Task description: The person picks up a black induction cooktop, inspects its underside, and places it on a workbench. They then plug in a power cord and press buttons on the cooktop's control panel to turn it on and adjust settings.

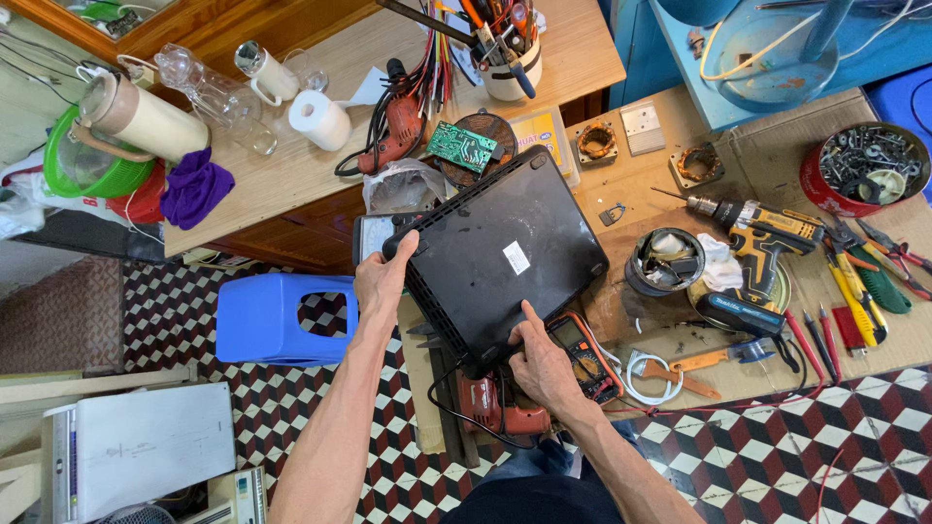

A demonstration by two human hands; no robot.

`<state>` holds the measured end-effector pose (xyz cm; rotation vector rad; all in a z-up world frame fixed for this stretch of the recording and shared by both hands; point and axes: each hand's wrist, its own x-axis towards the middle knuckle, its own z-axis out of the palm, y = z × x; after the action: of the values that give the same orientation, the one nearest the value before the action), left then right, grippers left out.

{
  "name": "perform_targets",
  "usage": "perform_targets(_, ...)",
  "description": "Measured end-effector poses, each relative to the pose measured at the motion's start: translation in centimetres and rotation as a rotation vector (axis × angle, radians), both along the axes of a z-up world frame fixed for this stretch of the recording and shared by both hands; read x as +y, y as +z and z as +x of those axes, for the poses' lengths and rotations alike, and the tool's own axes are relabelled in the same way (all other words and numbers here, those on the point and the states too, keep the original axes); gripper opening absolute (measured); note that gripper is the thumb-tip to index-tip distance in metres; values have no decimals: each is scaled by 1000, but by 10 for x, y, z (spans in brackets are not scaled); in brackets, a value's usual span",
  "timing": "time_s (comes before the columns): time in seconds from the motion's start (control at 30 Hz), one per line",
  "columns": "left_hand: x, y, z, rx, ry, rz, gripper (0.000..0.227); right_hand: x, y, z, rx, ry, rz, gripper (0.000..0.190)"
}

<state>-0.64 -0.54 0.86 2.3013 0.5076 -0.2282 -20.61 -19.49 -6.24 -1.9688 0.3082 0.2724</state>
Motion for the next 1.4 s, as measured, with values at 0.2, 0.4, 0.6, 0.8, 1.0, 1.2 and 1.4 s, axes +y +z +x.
perform_targets(0.2, -2, 2, -4, 3, -3, -2, 68, 0, 2, -3, -33, -2, -41, 23)
perform_targets(0.4, -6, 4, -7, -86, -29, -37, 68, 2, -4, -5, -71, 6, -50, 24)
perform_targets(0.6, -9, 7, -8, -80, -31, -37, 69, 3, -8, -7, -77, 11, -74, 25)
perform_targets(0.8, -8, 9, -8, -63, -38, 8, 71, 7, -1, -12, -30, 16, -15, 26)
perform_targets(1.0, -7, 8, -5, -61, -49, -12, 68, 8, 5, -17, 22, 69, -53, 26)
perform_targets(1.2, -10, 11, -5, -81, -51, -65, 66, 16, 13, -28, 21, 92, -35, 24)
perform_targets(1.4, -11, 13, -8, -86, -71, -12, 68, 36, 22, -39, -31, 138, -38, 23)
